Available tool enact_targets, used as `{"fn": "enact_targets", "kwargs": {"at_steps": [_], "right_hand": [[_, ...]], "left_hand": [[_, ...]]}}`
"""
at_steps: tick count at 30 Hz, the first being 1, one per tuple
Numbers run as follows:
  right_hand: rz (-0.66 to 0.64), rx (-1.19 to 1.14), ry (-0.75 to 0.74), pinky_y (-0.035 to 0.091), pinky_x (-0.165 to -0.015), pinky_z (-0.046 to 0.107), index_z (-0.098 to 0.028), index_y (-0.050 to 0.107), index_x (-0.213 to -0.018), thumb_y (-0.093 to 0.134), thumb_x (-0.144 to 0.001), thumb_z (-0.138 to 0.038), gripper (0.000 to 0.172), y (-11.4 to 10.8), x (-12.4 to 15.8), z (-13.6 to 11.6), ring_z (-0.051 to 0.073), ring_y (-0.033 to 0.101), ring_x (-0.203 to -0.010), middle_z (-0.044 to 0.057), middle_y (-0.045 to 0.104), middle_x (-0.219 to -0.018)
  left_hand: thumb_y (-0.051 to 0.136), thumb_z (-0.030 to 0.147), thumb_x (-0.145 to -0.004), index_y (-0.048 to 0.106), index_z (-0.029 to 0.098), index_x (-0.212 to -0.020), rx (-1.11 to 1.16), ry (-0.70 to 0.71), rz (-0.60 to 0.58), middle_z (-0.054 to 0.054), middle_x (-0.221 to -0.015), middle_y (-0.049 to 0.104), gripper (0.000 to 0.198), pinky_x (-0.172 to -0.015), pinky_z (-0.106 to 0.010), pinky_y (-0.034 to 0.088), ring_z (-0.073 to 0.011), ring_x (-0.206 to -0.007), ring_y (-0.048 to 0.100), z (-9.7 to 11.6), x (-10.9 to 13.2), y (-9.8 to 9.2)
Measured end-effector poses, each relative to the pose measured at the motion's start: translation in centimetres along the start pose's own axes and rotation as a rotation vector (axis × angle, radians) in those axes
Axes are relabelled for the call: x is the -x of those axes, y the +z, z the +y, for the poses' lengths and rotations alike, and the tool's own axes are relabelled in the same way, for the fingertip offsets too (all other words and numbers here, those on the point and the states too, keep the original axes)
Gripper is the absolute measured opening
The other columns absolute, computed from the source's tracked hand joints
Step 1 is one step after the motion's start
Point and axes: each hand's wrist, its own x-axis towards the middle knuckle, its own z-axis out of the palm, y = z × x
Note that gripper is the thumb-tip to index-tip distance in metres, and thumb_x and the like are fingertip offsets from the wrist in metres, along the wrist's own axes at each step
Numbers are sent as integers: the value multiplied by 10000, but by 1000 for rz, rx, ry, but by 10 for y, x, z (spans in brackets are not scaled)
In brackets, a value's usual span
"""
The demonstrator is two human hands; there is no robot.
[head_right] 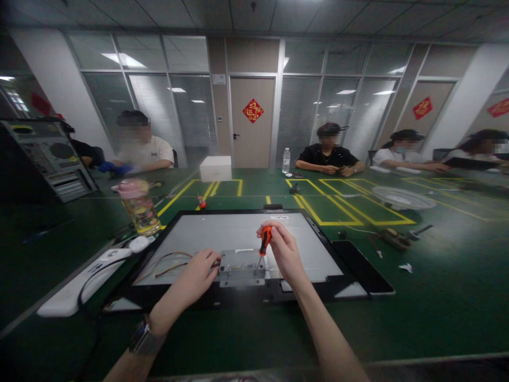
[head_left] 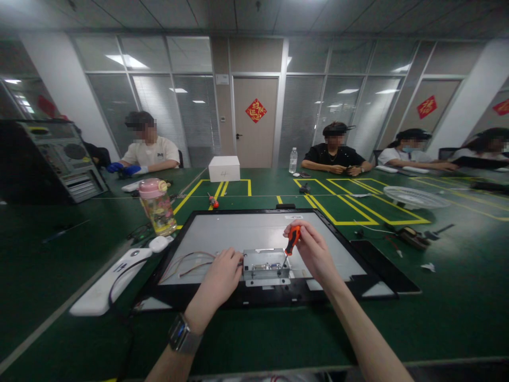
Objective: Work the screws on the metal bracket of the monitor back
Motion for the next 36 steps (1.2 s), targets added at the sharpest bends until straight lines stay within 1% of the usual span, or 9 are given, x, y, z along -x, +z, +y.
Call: {"fn": "enact_targets", "kwargs": {"at_steps": [4,7,10,16,19,22,28,34,36], "right_hand": [[40,91,-46,518,-808,373,-266,741,-827,782,-751,-511,260,-4,-1,2,203,617,-801,22,665,-837],[-5,137,-24,509,-797,371,-265,751,-950,726,-816,-498,270,-5,-1,0,209,626,-816,34,686,-833],[-53,71,-7,515,-764,363,-271,733,-1023,669,-866,-491,278,-3,0,-2,214,641,-839,44,698,-868],[22,79,-26,518,-849,382,-261,747,-880,749,-799,-490,244,-4,0,5,213,643,-871,31,685,-905],[47,84,-24,521,-833,388,-266,749,-979,724,-822,-493,277,-6,-1,7,215,641,-861,36,691,-902],[4,31,-28,519,-801,377,-264,736,-1055,669,-875,-474,285,-5,-1,4,213,640,-847,48,701,-887],[33,45,-50,495,-832,340,-268,760,-881,750,-815,-461,204,-6,-1,4,195,638,-850,21,691,-868],[17,48,-21,508,-800,351,-275,752,-1069,715,-837,-486,315,-6,0,4,206,646,-864,43,722,-899],[1,14,-25,516,-785,354,-271,753,-1050,694,-851,-490,302,-4,0,3,211,649,-862,49,719,-906]], "left_hand": [[472,165,-947,617,201,-1067,10,-14,-12,-77,-1091,607,192,-948,-366,422,-242,-1055,563,0,0,0],[462,171,-951,616,202,-1063,13,-11,-6,-75,-1090,606,193,-947,-367,423,-240,-1050,563,-1,0,1],[461,174,-950,615,204,-1068,8,-11,-3,-76,-1086,607,196,-934,-371,428,-243,-1036,567,0,0,1],[469,163,-952,615,194,-1065,11,-2,11,-78,-1076,605,187,-926,-361,427,-242,-1032,568,1,1,0],[467,165,-959,614,194,-1052,11,3,13,-74,-1069,603,177,-920,-354,426,-240,-1029,570,0,1,0],[468,166,-961,612,199,-1047,13,-3,11,-70,-1066,601,172,-922,-350,422,-238,-1030,571,0,1,0],[470,159,-957,615,186,-1057,13,8,12,-79,-1073,600,178,-921,-357,426,-241,-1031,570,0,1,0],[474,160,-955,619,185,-1063,7,7,13,-78,-1077,604,183,-928,-363,431,-241,-1031,571,0,2,0],[475,160,-953,619,184,-1061,9,9,15,-76,-1074,605,182,-929,-365,431,-240,-1029,570,0,2,-1]]}}
